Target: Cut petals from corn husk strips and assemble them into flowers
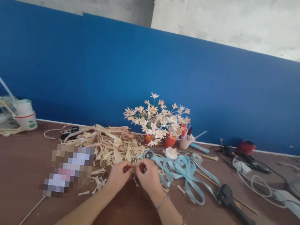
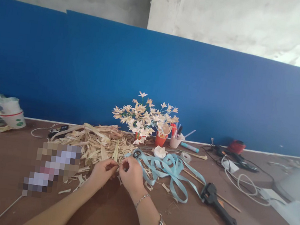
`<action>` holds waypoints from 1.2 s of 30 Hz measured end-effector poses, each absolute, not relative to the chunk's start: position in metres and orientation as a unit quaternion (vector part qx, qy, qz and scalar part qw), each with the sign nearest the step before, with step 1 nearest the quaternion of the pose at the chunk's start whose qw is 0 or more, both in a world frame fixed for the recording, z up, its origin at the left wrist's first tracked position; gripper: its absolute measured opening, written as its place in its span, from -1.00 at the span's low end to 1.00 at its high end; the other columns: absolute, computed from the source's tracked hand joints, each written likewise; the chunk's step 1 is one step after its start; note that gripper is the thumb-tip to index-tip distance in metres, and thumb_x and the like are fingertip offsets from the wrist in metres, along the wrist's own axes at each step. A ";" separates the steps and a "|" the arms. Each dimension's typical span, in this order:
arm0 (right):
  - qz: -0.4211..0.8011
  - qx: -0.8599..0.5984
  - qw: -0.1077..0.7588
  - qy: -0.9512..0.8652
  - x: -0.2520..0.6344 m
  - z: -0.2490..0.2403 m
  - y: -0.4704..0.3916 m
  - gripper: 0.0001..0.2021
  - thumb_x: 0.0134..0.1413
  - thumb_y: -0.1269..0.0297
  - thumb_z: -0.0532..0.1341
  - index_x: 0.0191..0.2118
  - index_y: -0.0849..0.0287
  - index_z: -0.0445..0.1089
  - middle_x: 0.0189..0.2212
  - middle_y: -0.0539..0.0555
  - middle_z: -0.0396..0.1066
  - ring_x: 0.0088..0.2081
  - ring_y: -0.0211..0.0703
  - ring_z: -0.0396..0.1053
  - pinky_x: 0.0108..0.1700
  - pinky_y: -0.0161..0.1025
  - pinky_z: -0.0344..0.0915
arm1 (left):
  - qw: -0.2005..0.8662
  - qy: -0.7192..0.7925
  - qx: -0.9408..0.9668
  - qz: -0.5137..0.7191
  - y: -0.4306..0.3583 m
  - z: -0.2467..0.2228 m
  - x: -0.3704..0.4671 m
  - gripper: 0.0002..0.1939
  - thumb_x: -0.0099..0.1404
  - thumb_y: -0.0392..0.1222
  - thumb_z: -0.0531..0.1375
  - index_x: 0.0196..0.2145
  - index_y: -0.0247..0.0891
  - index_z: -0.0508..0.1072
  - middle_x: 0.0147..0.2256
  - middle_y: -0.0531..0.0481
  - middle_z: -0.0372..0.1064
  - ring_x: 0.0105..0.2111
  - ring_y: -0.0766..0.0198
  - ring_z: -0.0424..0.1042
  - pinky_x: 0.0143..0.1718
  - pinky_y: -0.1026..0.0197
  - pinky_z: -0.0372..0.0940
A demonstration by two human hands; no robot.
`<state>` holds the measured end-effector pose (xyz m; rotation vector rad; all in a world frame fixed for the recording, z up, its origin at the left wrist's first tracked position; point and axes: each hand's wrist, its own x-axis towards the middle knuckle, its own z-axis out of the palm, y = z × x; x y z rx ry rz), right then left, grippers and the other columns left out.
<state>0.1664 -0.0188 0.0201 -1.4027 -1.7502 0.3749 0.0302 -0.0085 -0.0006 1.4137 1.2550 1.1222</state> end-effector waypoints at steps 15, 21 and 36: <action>0.143 -0.548 0.435 -0.700 0.165 0.020 -0.019 -0.93 -0.10 0.42 0.10 -0.50 0.18 0.31 -0.55 0.00 0.33 -0.48 -0.24 0.25 -0.40 -0.35 0.15 | 0.454 0.483 0.582 0.471 -0.014 0.009 0.031 -0.85 0.05 -0.11 0.14 -0.51 -0.25 0.40 -0.70 0.11 0.28 -0.69 0.30 0.30 -0.65 0.31 0.21; 0.175 -0.541 0.455 -0.686 0.166 0.023 -0.021 -0.94 -0.09 0.39 0.11 -0.47 0.18 0.32 -0.54 -0.01 0.34 -0.47 -0.23 0.27 -0.41 -0.34 0.18 | 0.468 0.473 0.581 0.469 -0.013 0.007 0.031 -0.83 0.07 -0.10 0.14 -0.49 -0.26 0.38 -0.71 0.13 0.26 -0.70 0.33 0.28 -0.65 0.32 0.20; 0.217 -0.502 0.487 -0.681 0.172 0.021 -0.015 -0.90 -0.03 0.38 0.11 -0.46 0.19 0.36 -0.50 0.01 0.36 -0.45 -0.22 0.30 -0.41 -0.33 0.20 | 0.633 0.377 0.477 0.479 -0.013 0.009 0.029 -0.72 0.03 -0.03 0.25 -0.47 -0.29 0.30 -0.63 0.14 0.31 -0.71 0.47 0.22 -0.69 0.41 0.11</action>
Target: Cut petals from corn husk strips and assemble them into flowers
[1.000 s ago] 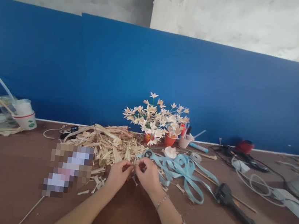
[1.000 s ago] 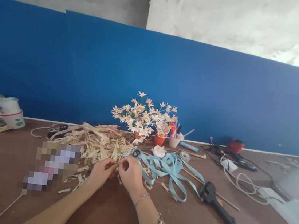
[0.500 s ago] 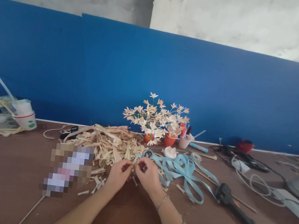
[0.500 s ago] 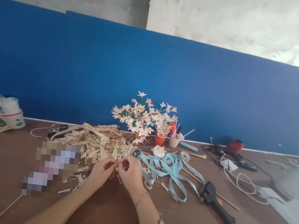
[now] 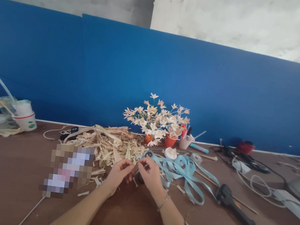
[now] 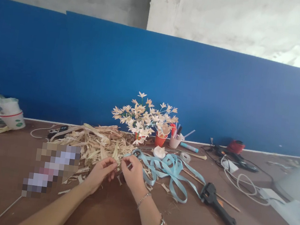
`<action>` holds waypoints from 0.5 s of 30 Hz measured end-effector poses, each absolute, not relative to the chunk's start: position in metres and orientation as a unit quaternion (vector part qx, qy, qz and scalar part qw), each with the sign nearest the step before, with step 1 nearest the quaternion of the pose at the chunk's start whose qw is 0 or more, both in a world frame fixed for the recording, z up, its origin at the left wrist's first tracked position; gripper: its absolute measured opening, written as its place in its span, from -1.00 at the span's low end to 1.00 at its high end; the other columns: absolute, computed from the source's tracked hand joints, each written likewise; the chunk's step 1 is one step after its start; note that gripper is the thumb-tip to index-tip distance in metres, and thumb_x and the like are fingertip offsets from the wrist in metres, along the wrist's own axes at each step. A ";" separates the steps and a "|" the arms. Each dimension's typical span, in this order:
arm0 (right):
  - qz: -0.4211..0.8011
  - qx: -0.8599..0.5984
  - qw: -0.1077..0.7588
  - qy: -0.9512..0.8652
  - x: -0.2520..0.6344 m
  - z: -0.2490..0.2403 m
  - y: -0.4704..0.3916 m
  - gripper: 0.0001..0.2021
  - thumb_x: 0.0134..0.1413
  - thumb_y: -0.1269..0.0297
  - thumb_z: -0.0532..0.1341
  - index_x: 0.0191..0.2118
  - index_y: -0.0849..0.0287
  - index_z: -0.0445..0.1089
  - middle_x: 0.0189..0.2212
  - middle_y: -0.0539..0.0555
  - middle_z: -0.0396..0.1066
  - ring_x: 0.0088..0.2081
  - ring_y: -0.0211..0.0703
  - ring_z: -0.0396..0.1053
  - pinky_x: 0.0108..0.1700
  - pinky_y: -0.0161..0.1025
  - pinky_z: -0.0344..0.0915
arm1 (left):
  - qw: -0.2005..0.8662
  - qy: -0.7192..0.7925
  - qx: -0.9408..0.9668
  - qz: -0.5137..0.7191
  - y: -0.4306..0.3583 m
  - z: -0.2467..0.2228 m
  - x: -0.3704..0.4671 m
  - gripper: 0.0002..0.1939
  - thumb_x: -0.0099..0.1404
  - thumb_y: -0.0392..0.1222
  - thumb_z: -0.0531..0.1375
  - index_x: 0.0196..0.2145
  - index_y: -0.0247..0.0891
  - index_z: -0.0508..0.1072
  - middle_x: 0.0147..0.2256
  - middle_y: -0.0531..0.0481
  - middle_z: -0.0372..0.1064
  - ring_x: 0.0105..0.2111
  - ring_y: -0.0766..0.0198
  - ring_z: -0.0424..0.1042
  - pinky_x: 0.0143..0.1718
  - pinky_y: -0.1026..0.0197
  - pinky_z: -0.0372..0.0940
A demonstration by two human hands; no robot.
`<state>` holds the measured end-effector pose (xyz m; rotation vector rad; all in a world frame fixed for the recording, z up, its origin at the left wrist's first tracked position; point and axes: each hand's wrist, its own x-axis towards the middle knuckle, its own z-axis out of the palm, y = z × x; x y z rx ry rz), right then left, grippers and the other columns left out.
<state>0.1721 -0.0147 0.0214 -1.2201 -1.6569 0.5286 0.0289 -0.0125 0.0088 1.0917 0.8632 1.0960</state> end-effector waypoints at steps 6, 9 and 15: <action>0.111 -0.504 0.459 -0.723 0.172 0.024 -0.019 -0.88 0.01 0.43 0.09 -0.48 0.18 0.33 -0.50 0.03 0.33 -0.40 -0.19 0.28 -0.33 -0.30 0.18 | 0.585 0.420 0.489 0.492 -0.010 0.008 0.029 -0.75 0.04 -0.06 0.22 -0.45 -0.31 0.35 -0.72 0.15 0.26 -0.70 0.43 0.22 -0.66 0.40 0.13; 0.073 -0.512 0.446 -0.730 0.171 0.024 -0.020 -0.88 0.01 0.43 0.09 -0.48 0.17 0.31 -0.49 0.04 0.32 -0.38 -0.17 0.27 -0.32 -0.30 0.17 | 0.548 0.448 0.499 0.501 -0.010 0.008 0.030 -0.75 0.01 -0.09 0.23 -0.39 -0.32 0.37 -0.70 0.14 0.27 -0.68 0.39 0.26 -0.67 0.39 0.15; 0.042 -0.513 0.435 -0.739 0.169 0.023 -0.022 -0.88 -0.03 0.47 0.09 -0.51 0.17 0.28 -0.52 0.02 0.30 -0.38 -0.18 0.26 -0.30 -0.31 0.17 | 0.440 0.497 0.567 0.488 -0.008 0.001 0.029 -0.80 0.03 -0.12 0.19 -0.39 -0.30 0.43 -0.62 0.05 0.37 -0.62 0.29 0.35 -0.62 0.31 0.23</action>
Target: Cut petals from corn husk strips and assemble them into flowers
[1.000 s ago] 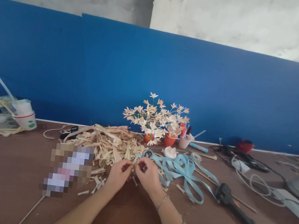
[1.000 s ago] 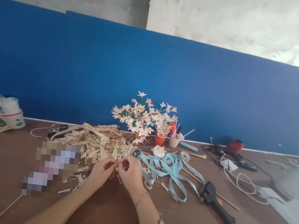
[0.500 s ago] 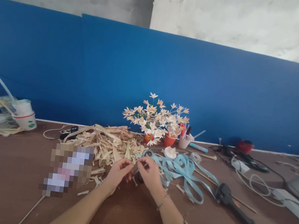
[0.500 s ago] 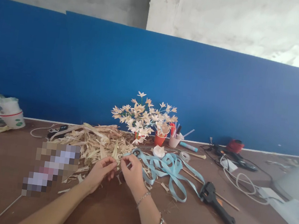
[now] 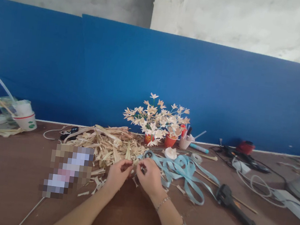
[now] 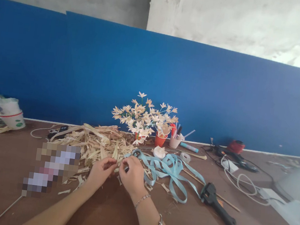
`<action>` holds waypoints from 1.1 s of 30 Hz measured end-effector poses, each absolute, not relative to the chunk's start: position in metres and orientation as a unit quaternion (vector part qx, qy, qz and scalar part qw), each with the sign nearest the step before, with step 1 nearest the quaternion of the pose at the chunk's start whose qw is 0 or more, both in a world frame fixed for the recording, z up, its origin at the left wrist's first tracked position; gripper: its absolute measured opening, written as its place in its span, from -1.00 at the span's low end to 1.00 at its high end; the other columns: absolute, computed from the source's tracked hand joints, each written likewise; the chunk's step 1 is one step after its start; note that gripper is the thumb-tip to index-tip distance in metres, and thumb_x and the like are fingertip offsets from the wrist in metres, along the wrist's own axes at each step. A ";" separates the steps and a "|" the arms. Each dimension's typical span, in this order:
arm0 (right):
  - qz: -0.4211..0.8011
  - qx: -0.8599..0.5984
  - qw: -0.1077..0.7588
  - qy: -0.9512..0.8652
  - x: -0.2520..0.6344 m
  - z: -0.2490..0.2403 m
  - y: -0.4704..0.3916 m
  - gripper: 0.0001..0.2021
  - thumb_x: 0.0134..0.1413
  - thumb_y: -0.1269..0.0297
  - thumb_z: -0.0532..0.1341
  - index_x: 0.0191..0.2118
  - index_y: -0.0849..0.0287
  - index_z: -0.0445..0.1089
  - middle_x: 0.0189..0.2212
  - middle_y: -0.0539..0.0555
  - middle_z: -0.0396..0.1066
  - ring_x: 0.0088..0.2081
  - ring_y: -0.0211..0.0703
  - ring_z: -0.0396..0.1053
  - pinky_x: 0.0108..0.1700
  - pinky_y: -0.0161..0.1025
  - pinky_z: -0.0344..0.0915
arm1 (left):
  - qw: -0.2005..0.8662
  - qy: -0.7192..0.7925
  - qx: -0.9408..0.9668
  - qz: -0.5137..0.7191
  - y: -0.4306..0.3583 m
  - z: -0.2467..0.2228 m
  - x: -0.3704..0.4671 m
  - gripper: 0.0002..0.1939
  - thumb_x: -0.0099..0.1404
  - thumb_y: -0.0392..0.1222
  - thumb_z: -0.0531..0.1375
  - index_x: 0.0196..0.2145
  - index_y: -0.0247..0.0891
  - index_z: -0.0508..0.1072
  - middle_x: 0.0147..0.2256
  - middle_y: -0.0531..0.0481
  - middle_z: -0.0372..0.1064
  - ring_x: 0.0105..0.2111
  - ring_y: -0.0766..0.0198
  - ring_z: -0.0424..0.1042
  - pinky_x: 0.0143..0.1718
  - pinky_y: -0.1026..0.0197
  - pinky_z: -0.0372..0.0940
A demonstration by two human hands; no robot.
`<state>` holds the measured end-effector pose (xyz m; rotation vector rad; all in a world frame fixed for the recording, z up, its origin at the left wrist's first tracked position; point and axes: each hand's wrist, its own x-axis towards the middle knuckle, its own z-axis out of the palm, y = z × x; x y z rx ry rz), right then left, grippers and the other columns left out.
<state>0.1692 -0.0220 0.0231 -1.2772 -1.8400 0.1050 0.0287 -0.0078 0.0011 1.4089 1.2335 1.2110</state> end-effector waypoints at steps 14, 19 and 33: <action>0.121 -0.512 0.467 -0.711 0.168 0.024 -0.023 -0.88 0.04 0.32 0.10 -0.46 0.17 0.32 -0.51 0.02 0.34 -0.43 -0.21 0.28 -0.37 -0.31 0.18 | 0.370 0.511 0.594 0.500 -0.008 0.000 0.026 -0.88 0.04 -0.16 0.19 -0.48 -0.23 0.50 -0.56 0.00 0.45 -0.55 0.22 0.40 -0.49 0.26 0.26; 0.180 -0.507 0.504 -0.676 0.168 0.023 -0.020 -0.78 0.04 0.34 0.07 -0.17 0.20 0.33 -0.38 0.09 0.38 -0.39 -0.18 0.33 -0.34 -0.29 0.25 | 0.455 0.497 0.525 0.521 -0.004 0.001 0.026 -0.88 -0.02 -0.15 0.23 -0.52 -0.25 0.48 -0.70 0.07 0.35 -0.67 0.27 0.32 -0.61 0.29 0.21; 0.327 -0.500 0.515 -0.615 0.166 0.017 -0.015 -0.89 -0.07 0.34 0.14 -0.39 0.20 0.39 -0.50 0.01 0.41 -0.48 -0.24 0.32 -0.43 -0.33 0.25 | 0.549 0.467 0.486 0.495 -0.012 0.011 0.030 -0.80 -0.04 -0.11 0.25 -0.49 -0.32 0.47 -0.70 0.09 0.36 -0.66 0.34 0.30 -0.61 0.33 0.18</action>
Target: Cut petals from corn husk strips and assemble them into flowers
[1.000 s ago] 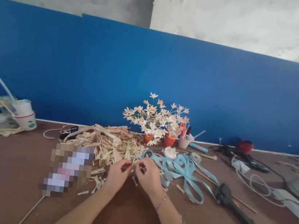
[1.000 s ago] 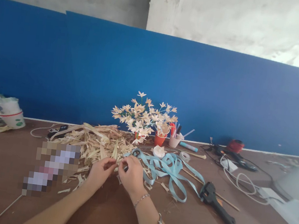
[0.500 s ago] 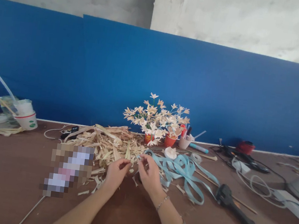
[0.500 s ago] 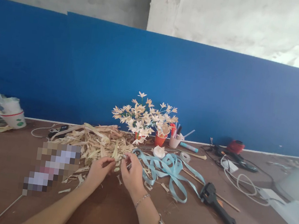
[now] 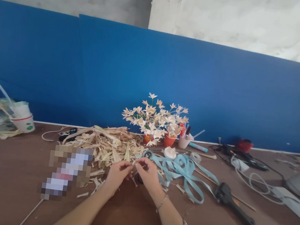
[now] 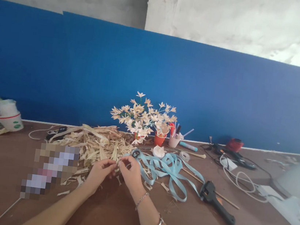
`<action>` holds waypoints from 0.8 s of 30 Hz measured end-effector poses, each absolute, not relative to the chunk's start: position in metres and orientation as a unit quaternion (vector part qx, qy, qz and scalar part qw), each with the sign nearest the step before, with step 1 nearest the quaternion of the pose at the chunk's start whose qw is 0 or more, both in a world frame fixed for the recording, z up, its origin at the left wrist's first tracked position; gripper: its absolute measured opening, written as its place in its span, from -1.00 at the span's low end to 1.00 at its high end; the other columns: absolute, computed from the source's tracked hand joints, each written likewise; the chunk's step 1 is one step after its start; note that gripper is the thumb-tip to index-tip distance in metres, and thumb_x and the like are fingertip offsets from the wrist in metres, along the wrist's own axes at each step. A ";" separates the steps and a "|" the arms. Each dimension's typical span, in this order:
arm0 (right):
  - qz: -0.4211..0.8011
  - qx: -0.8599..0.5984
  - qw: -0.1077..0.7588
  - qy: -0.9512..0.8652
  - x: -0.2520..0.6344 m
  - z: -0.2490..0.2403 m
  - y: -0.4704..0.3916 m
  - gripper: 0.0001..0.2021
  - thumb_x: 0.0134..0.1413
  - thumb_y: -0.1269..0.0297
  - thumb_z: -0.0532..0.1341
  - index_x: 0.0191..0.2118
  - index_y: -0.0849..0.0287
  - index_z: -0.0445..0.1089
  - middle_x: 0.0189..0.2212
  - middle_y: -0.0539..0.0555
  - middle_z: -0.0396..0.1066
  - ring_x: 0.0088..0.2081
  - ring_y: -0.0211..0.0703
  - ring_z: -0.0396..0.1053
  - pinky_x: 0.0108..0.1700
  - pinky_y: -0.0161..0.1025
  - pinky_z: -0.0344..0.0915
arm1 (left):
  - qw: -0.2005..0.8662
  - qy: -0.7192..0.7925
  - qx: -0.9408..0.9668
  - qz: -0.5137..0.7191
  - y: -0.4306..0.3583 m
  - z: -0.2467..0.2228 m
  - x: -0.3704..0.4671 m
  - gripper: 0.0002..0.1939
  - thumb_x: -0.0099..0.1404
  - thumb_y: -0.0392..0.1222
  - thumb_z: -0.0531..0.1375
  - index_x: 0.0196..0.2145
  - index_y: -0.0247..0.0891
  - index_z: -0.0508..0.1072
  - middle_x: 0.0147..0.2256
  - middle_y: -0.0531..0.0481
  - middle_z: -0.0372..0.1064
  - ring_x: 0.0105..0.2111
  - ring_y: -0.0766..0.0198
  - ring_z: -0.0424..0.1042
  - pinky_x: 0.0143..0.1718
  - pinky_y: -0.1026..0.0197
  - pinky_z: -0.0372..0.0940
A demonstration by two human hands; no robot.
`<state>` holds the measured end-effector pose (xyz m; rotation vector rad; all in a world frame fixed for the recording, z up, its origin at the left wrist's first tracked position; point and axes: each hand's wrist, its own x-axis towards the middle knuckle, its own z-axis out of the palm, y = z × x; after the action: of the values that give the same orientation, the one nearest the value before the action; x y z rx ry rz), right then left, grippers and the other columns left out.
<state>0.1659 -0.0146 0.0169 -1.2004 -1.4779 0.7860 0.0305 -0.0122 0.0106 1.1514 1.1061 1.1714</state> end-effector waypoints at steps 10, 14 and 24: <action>0.395 -0.477 0.546 -0.565 0.164 0.020 -0.016 -0.90 -0.12 0.30 0.16 -0.46 0.20 0.36 -0.57 -0.03 0.35 -0.54 -0.28 0.26 -0.48 -0.36 0.21 | 0.594 0.437 0.459 0.496 -0.011 0.005 0.029 -0.76 -0.05 -0.08 0.30 -0.48 -0.31 0.46 -0.68 0.10 0.36 -0.66 0.39 0.29 -0.60 0.37 0.15; 0.396 -0.475 0.549 -0.563 0.164 0.021 -0.016 -0.90 -0.12 0.28 0.16 -0.49 0.19 0.35 -0.60 -0.04 0.33 -0.54 -0.28 0.25 -0.49 -0.36 0.20 | 0.609 0.428 0.445 0.498 -0.010 0.004 0.029 -0.74 -0.08 -0.07 0.32 -0.49 -0.33 0.45 -0.65 0.09 0.36 -0.65 0.40 0.28 -0.61 0.37 0.14; 0.388 -0.475 0.539 -0.577 0.165 0.017 -0.014 -0.92 -0.10 0.30 0.15 -0.48 0.18 0.34 -0.61 -0.06 0.30 -0.56 -0.30 0.22 -0.54 -0.39 0.17 | 0.635 0.412 0.414 0.505 -0.010 0.006 0.029 -0.73 -0.12 -0.09 0.34 -0.53 -0.33 0.42 -0.63 0.10 0.34 -0.65 0.42 0.27 -0.61 0.37 0.13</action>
<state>0.1650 -0.0145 0.0173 -1.1306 -1.3718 0.9225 0.0293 -0.0103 0.0059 0.9455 0.9423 1.1541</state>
